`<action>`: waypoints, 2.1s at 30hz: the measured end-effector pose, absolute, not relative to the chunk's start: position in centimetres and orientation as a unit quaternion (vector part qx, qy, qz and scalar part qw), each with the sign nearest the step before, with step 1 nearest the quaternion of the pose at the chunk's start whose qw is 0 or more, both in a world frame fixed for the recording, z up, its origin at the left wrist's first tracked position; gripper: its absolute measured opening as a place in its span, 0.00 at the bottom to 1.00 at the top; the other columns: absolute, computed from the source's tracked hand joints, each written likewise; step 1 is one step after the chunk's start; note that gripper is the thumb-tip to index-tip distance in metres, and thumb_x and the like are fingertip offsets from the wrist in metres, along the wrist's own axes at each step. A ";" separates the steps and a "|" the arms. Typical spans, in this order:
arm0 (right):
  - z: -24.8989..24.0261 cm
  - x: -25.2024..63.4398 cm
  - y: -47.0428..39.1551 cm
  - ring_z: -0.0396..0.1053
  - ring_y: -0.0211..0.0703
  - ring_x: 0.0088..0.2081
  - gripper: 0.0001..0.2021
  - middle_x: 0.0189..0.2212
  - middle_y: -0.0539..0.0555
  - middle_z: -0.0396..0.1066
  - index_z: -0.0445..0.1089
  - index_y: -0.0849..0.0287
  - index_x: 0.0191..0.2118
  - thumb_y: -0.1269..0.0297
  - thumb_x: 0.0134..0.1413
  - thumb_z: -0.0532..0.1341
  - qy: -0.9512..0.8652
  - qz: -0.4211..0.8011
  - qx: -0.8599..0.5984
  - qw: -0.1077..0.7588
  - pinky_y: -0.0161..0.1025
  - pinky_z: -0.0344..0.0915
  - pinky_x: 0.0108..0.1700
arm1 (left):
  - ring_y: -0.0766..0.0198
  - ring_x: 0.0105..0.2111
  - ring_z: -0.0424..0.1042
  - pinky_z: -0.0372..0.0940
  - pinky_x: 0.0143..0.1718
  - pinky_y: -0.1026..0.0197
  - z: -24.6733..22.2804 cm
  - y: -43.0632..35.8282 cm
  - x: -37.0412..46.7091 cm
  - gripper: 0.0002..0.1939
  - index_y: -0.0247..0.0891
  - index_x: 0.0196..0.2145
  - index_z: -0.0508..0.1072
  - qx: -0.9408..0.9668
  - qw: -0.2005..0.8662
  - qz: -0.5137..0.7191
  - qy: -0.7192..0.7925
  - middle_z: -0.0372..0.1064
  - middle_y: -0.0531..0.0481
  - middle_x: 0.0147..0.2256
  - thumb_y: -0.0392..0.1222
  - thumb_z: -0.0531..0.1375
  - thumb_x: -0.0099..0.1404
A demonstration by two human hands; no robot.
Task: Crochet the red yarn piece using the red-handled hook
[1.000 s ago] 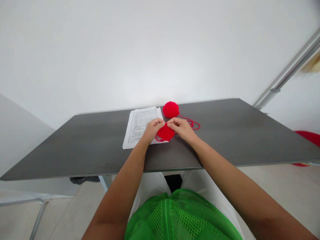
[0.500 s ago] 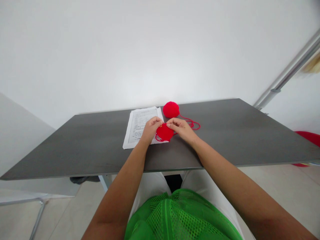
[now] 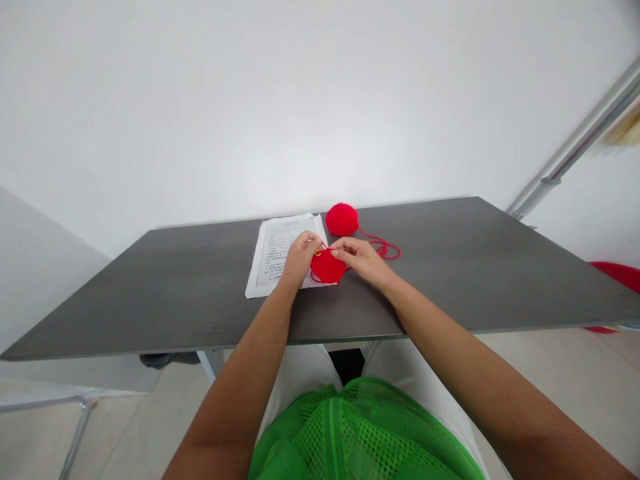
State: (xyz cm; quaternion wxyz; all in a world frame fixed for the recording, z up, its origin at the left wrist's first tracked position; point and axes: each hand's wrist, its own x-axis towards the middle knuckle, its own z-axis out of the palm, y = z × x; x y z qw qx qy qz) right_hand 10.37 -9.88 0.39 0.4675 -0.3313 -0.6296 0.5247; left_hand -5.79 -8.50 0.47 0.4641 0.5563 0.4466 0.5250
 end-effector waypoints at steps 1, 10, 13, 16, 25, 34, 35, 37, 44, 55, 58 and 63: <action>0.4 10.3 -9.8 0.69 0.38 0.29 0.10 0.26 0.49 0.73 0.71 0.60 0.33 0.60 0.47 0.64 -0.627 0.526 -0.334 0.467 0.37 0.64 0.36 | 0.70 0.19 0.63 0.56 0.22 0.67 0.5 -8.5 -5.8 0.05 0.39 0.28 0.65 0.554 0.463 0.527 0.448 0.66 0.57 0.22 0.41 0.58 0.55; 0.2 10.3 -9.8 0.68 0.38 0.27 0.09 0.24 0.49 0.72 0.70 0.60 0.29 0.59 0.48 0.63 -0.636 0.491 -0.365 0.470 0.36 0.63 0.33 | 0.69 0.19 0.63 0.56 0.22 0.66 -0.1 -8.1 -5.9 0.05 0.40 0.29 0.64 0.562 0.409 0.551 0.463 0.65 0.58 0.20 0.42 0.57 0.59; 0.3 10.4 -9.9 0.66 0.37 0.26 0.09 0.23 0.48 0.71 0.70 0.61 0.30 0.60 0.48 0.63 -0.653 0.486 -0.359 0.458 0.36 0.62 0.32 | 0.69 0.20 0.63 0.57 0.24 0.66 -0.1 -7.9 -6.0 0.04 0.40 0.28 0.63 0.562 0.403 0.550 0.468 0.65 0.57 0.19 0.41 0.56 0.59; 0.5 10.4 -10.1 0.65 0.37 0.25 0.09 0.23 0.48 0.69 0.70 0.61 0.30 0.60 0.48 0.63 -0.661 0.487 -0.353 0.448 0.35 0.61 0.31 | 0.69 0.19 0.63 0.57 0.25 0.65 -0.1 -7.8 -6.0 0.04 0.40 0.28 0.63 0.560 0.398 0.547 0.478 0.66 0.57 0.19 0.40 0.55 0.60; 0.5 10.4 -10.2 0.63 0.36 0.25 0.10 0.21 0.47 0.67 0.71 0.61 0.31 0.58 0.49 0.62 -0.674 0.502 -0.336 0.425 0.35 0.60 0.31 | 0.68 0.20 0.65 0.59 0.26 0.65 -0.3 -7.7 -6.3 0.05 0.40 0.27 0.63 0.543 0.375 0.561 0.500 0.65 0.58 0.17 0.39 0.55 0.60; 0.8 10.4 -10.5 0.64 0.37 0.25 0.10 0.22 0.48 0.68 0.71 0.61 0.30 0.58 0.50 0.63 -0.686 0.506 -0.319 0.414 0.36 0.60 0.32 | 0.67 0.19 0.65 0.60 0.26 0.64 -0.2 -7.5 -6.4 0.03 0.40 0.26 0.62 0.516 0.356 0.562 0.539 0.65 0.58 0.17 0.37 0.54 0.58; 0.9 10.4 -10.5 0.65 0.37 0.26 0.10 0.22 0.48 0.69 0.71 0.61 0.31 0.58 0.50 0.63 -0.686 0.508 -0.317 0.413 0.36 0.61 0.32 | 0.67 0.18 0.65 0.60 0.25 0.64 -0.2 -7.5 -6.4 0.03 0.40 0.26 0.62 0.509 0.358 0.564 0.543 0.64 0.59 0.17 0.36 0.54 0.58; 0.9 10.4 -10.6 0.65 0.37 0.25 0.11 0.22 0.48 0.69 0.71 0.61 0.31 0.58 0.49 0.64 -0.683 0.514 -0.313 0.414 0.36 0.61 0.32 | 0.67 0.18 0.65 0.61 0.25 0.64 -0.1 -7.5 -6.5 0.03 0.40 0.26 0.62 0.500 0.361 0.565 0.548 0.65 0.59 0.17 0.36 0.53 0.58; 0.7 10.3 -10.3 0.65 0.37 0.25 0.10 0.23 0.48 0.70 0.71 0.61 0.32 0.59 0.48 0.64 -0.656 0.523 -0.323 0.438 0.36 0.61 0.31 | 0.66 0.25 0.69 0.63 0.31 0.63 -0.2 -7.2 -6.4 0.02 0.38 0.29 0.66 0.492 0.398 0.565 0.530 0.70 0.53 0.23 0.36 0.55 0.58; 0.4 10.5 -9.8 0.60 0.34 0.23 0.08 0.22 0.44 0.63 0.65 0.58 0.32 0.62 0.45 0.63 -0.629 0.486 -0.347 0.498 0.34 0.55 0.27 | 0.68 0.23 0.62 0.57 0.27 0.64 1.2 -9.2 -5.8 0.11 0.37 0.25 0.69 0.635 0.469 0.457 0.410 0.65 0.56 0.21 0.48 0.58 0.57; 0.5 10.5 -9.9 0.60 0.34 0.23 0.08 0.23 0.45 0.64 0.65 0.58 0.33 0.64 0.44 0.62 -0.626 0.483 -0.350 0.503 0.34 0.54 0.27 | 0.69 0.22 0.63 0.57 0.26 0.66 1.0 -9.3 -5.8 0.10 0.37 0.27 0.69 0.619 0.503 0.450 0.401 0.66 0.57 0.22 0.46 0.62 0.53; 0.9 10.5 -10.2 0.61 0.35 0.25 0.10 0.26 0.47 0.65 0.65 0.57 0.35 0.63 0.44 0.62 -0.614 0.492 -0.334 0.519 0.34 0.55 0.27 | 0.70 0.22 0.65 0.58 0.27 0.66 0.6 -8.9 -6.0 0.10 0.37 0.28 0.69 0.580 0.546 0.474 0.376 0.68 0.57 0.23 0.44 0.64 0.50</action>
